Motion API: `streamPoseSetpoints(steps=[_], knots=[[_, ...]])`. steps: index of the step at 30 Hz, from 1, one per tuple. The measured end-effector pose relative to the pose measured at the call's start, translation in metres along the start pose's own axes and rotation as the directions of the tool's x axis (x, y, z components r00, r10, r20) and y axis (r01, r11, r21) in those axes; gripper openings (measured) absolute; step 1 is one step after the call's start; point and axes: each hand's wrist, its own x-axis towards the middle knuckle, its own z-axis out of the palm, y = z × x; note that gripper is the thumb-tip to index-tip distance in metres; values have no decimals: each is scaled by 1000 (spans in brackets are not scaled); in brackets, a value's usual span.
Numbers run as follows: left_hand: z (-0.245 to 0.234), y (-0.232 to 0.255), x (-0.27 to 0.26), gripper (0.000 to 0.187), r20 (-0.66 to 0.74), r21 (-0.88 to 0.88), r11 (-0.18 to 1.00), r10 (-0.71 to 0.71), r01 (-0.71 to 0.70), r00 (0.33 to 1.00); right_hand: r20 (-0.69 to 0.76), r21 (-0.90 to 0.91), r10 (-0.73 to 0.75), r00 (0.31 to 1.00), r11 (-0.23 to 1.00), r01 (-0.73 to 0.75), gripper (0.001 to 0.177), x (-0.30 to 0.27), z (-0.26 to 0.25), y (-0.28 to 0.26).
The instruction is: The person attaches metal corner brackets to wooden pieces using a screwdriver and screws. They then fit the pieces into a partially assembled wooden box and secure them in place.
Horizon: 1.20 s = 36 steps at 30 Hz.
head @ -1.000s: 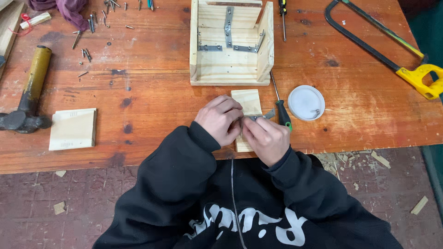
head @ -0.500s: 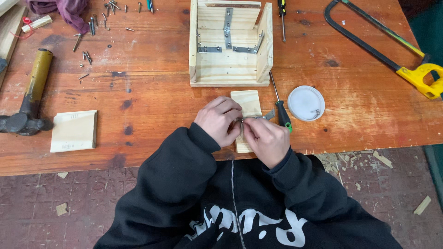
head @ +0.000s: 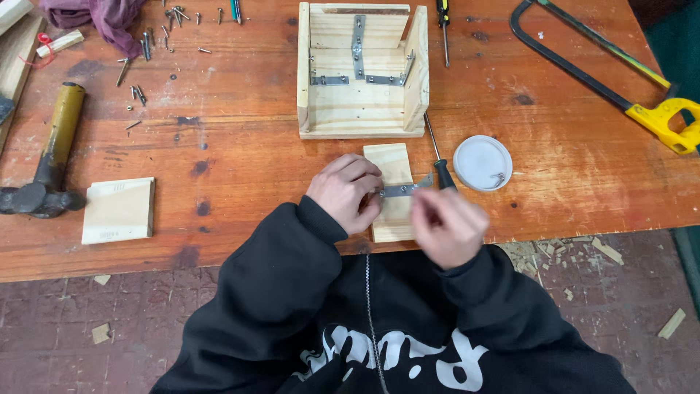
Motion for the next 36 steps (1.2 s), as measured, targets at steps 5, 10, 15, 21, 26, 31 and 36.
streamPoseSetpoints(steps=[5,10,15,21,26,31,36], knots=[[-5,5,2,15,-10,2,1000,3,-3,1000,37,-191,87,996,978,-78,18,-7,-25,34],[2,-1,0,13,-2,13,1000,22,-22,1000,301,-395,335,893,896,-203,41,-17,-25,40],[0,-1,0,11,10,16,1000,9,-9,1000,201,-331,308,930,915,-231,34,-20,-29,59],[0,0,0,10,42,-12,1000,6,-5,999,-156,-114,114,981,985,-132,30,13,-67,43],[-3,1,3,9,50,-50,999,18,-15,999,-359,117,101,928,991,-63,35,43,-84,26],[-4,2,2,9,48,-44,999,6,-4,999,-440,249,75,895,968,42,46,60,-86,23],[-4,1,1,11,44,-57,998,2,1,999,-265,452,98,959,892,34,46,70,-60,11]])
